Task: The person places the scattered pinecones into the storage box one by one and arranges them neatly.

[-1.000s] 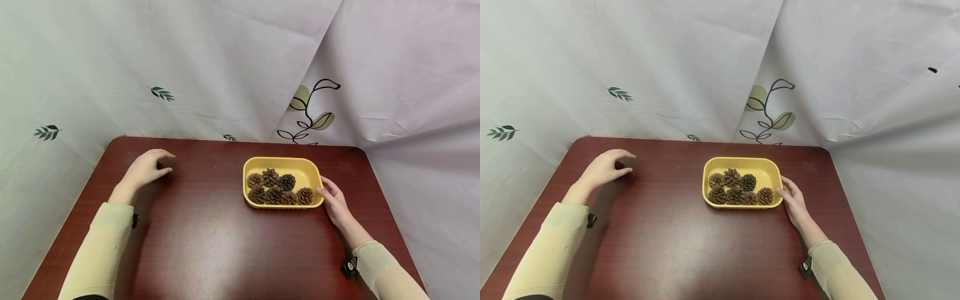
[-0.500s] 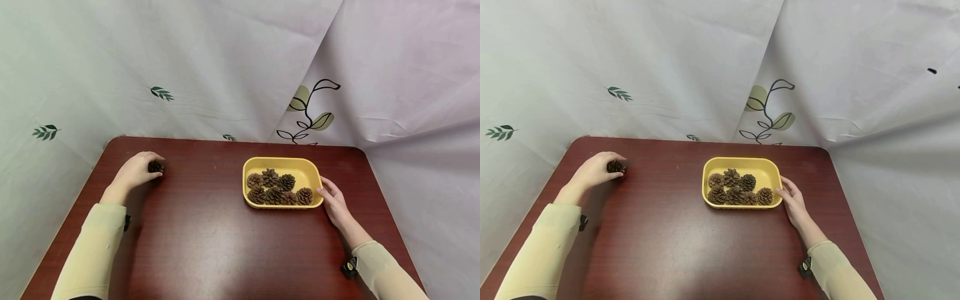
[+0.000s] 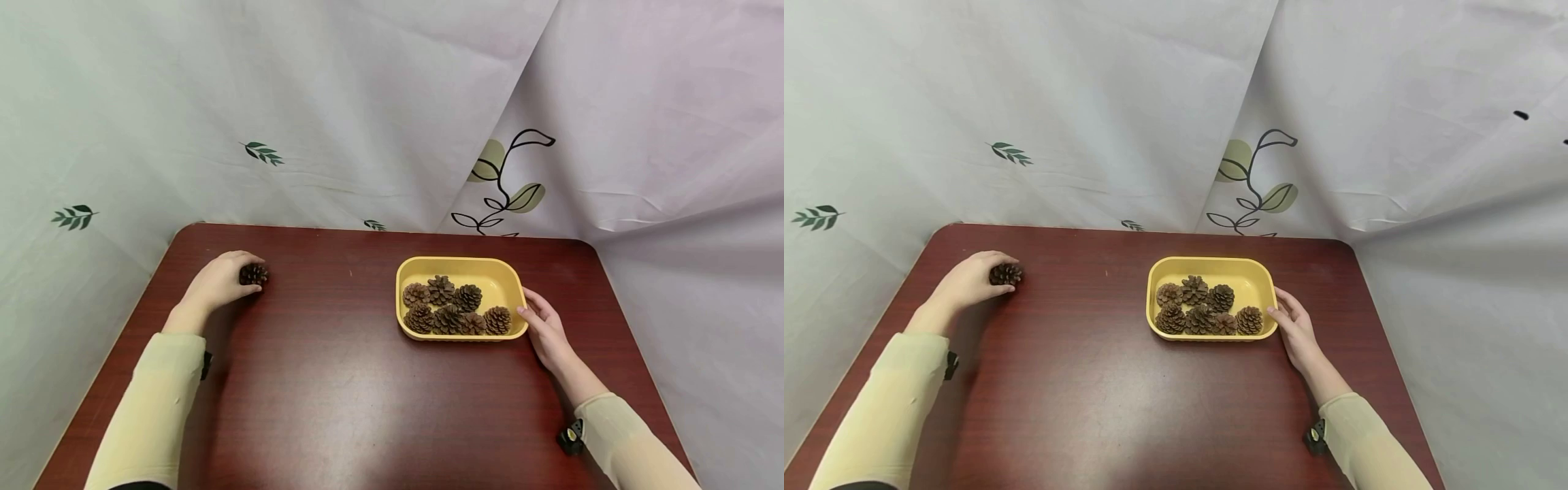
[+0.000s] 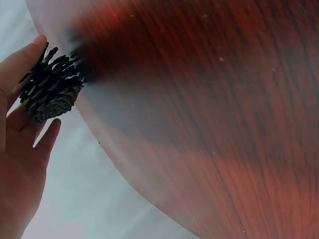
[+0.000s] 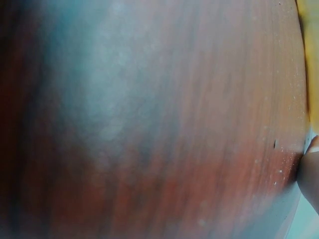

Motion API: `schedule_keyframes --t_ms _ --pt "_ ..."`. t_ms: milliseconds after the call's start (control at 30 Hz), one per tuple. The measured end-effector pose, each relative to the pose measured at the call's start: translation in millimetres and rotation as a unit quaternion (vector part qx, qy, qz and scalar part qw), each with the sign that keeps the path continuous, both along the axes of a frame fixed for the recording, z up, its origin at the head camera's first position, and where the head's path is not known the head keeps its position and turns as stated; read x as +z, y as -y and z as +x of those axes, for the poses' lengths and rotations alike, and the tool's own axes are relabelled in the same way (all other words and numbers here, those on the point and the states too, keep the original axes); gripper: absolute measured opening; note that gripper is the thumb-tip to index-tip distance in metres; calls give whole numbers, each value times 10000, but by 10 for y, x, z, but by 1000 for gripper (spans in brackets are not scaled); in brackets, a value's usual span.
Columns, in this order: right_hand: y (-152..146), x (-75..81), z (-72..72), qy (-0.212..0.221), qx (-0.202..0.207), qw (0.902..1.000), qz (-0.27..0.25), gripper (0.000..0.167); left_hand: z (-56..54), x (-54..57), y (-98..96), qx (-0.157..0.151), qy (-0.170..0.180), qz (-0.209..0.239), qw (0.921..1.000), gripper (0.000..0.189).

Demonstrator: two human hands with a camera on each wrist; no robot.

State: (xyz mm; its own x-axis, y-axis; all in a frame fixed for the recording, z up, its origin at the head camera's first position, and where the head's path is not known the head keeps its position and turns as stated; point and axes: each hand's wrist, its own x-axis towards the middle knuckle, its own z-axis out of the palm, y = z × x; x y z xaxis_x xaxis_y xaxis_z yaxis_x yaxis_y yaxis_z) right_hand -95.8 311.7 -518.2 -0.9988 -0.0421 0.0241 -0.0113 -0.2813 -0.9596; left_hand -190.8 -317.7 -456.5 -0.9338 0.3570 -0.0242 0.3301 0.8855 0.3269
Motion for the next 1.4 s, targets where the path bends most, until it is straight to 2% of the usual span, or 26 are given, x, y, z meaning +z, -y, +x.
schedule_keyframes --t_ms 433,700,1033,1400 --pt "-8 -6 6 54 -61 9999 -61 40 19 2 -27 151 -37 -105 9998 51" --pt "6 4 -7 85 -92 9999 10 40 39 -19 -100 133 -396 134 9990 48" --pt "7 18 -20 57 -32 10000 5 41 37 6 -331 -15 -613 386 9974 47" --pt "5 10 -19 17 -8 10000 -24 42 -26 -12 -684 -140 -1003 765 9919 48"
